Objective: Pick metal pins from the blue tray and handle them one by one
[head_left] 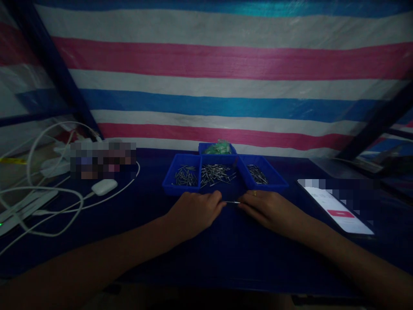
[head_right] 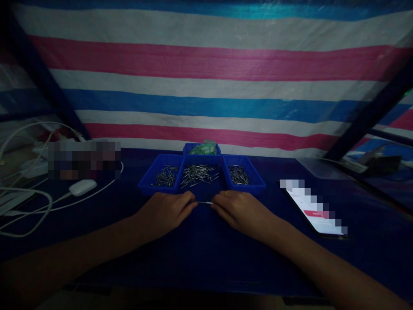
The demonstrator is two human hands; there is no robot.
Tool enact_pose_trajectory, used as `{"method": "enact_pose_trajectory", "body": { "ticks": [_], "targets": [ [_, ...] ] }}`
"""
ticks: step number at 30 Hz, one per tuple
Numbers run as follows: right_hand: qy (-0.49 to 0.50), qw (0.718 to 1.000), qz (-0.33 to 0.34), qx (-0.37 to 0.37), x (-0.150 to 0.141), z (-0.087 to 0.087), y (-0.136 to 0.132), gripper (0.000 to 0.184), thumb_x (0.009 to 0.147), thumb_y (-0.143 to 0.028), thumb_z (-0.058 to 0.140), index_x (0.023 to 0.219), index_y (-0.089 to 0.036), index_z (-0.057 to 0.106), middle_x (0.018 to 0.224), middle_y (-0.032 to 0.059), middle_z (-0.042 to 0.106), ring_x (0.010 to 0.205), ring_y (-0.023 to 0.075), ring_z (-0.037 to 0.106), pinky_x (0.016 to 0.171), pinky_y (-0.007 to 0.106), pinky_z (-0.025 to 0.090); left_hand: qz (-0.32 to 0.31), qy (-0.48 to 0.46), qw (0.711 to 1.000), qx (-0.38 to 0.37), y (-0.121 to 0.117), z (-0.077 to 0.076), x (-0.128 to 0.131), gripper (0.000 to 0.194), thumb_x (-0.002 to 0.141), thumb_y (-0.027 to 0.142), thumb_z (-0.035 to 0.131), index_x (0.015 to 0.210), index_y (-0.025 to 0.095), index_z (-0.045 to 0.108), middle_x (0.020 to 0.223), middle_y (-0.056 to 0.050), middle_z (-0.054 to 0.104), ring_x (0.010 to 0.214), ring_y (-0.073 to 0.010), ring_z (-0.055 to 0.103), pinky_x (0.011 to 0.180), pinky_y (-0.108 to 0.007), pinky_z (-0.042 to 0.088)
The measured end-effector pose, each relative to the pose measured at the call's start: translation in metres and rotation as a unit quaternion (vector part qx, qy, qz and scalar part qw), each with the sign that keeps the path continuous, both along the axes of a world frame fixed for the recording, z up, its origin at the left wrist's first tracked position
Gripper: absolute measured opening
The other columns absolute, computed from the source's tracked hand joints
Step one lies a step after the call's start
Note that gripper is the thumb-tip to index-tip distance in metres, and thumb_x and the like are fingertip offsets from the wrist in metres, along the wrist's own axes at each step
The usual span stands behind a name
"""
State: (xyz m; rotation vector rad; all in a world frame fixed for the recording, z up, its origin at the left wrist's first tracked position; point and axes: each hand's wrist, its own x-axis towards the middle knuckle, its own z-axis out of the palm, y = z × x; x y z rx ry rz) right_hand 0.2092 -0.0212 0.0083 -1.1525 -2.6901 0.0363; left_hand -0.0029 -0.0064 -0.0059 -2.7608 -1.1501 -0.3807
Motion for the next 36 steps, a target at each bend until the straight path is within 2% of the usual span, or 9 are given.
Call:
{"method": "enact_pose_trajectory", "body": {
  "ticks": [3,6,10,12,15,18,20,27,36],
  "targets": [
    [-0.026,0.995,-0.067,0.064,0.012,0.008,0.006,0.024,0.087,-0.026,0.033,0.089,-0.017,0.056,0.076,0.0048,0.059,0.066,0.0145,0.056,0.059,0.027,0.041,0.009,0.010,1.000,0.006,-0.002,-0.001,-0.001,0.032,0.088,0.042,0.030,0.090,0.016,0.047,0.069,-0.002,0.060,0.059,-0.0170,0.059,0.048,-0.026,0.040],
    [-0.070,0.964,-0.220,0.132,0.031,0.014,0.017,0.026,0.086,-0.030,0.034,0.085,-0.017,0.056,0.073,0.0060,0.061,0.059,0.0176,0.056,0.050,0.028,0.038,0.020,0.048,0.998,0.027,-0.002,-0.004,-0.002,0.031,0.087,0.041,0.032,0.086,0.016,0.049,0.072,-0.003,0.058,0.059,-0.0184,0.058,0.045,-0.027,0.040],
    [-0.110,0.934,-0.316,0.127,0.044,0.014,0.027,0.032,0.084,-0.038,0.033,0.085,-0.016,0.057,0.068,0.0080,0.061,0.055,0.0211,0.057,0.045,0.030,0.036,0.040,0.082,0.995,0.037,-0.001,-0.007,-0.003,0.032,0.086,0.040,0.032,0.090,0.015,0.051,0.081,-0.005,0.056,0.057,-0.0179,0.056,0.043,-0.027,0.040],
    [-0.074,0.949,-0.287,0.107,0.039,0.013,0.026,0.034,0.085,-0.040,0.034,0.094,-0.016,0.055,0.074,0.0085,0.062,0.060,0.0213,0.058,0.050,0.031,0.040,0.045,0.086,0.995,0.039,-0.002,-0.009,-0.002,0.039,0.086,0.045,0.029,0.100,0.015,0.050,0.090,-0.007,0.055,0.058,-0.0176,0.057,0.044,-0.027,0.041],
    [0.002,0.991,-0.134,0.026,0.021,0.008,0.016,0.028,0.085,-0.034,0.038,0.103,-0.018,0.052,0.089,0.0066,0.062,0.075,0.0175,0.058,0.065,0.030,0.044,0.052,0.088,0.994,0.040,-0.003,-0.011,-0.001,0.051,0.086,0.051,0.025,0.115,0.015,0.043,0.104,-0.012,0.052,0.063,-0.0187,0.058,0.049,-0.029,0.044],
    [0.015,0.998,-0.022,-0.052,0.006,0.002,0.007,0.025,0.085,-0.029,0.040,0.104,-0.018,0.053,0.094,0.0055,0.061,0.080,0.0156,0.057,0.071,0.028,0.043,0.066,0.090,0.993,0.039,-0.002,-0.013,0.000,0.057,0.085,0.054,0.022,0.122,0.013,0.038,0.116,-0.015,0.047,0.072,-0.0225,0.060,0.055,-0.033,0.046],
    [0.005,0.996,0.017,-0.091,0.002,-0.002,0.005,0.023,0.085,-0.025,0.040,0.102,-0.018,0.054,0.091,0.0049,0.060,0.077,0.0146,0.057,0.069,0.027,0.043,0.071,0.092,0.993,0.030,-0.001,-0.014,0.000,0.059,0.085,0.054,0.020,0.123,0.013,0.038,0.121,-0.016,0.044,0.075,-0.0243,0.060,0.057,-0.035,0.046],
    [0.013,0.992,0.032,-0.117,0.000,-0.008,0.005,0.021,0.084,-0.021,0.042,0.101,-0.018,0.054,0.086,0.0044,0.059,0.076,0.0142,0.056,0.069,0.027,0.042,0.079,0.098,0.992,-0.003,0.001,-0.015,0.001,0.060,0.085,0.055,0.018,0.123,0.014,0.040,0.122,-0.015,0.045,0.079,-0.0257,0.059,0.060,-0.037,0.046],
    [0.010,0.992,0.032,-0.121,-0.002,-0.007,0.001,0.021,0.084,-0.022,0.042,0.101,-0.018,0.053,0.088,0.0044,0.059,0.077,0.0145,0.055,0.070,0.028,0.042,0.074,0.094,0.993,-0.016,0.003,-0.013,0.002,0.061,0.085,0.054,0.017,0.126,0.013,0.036,0.131,-0.015,0.034,0.088,-0.0251,0.057,0.068,-0.035,0.045]
  ]
}}
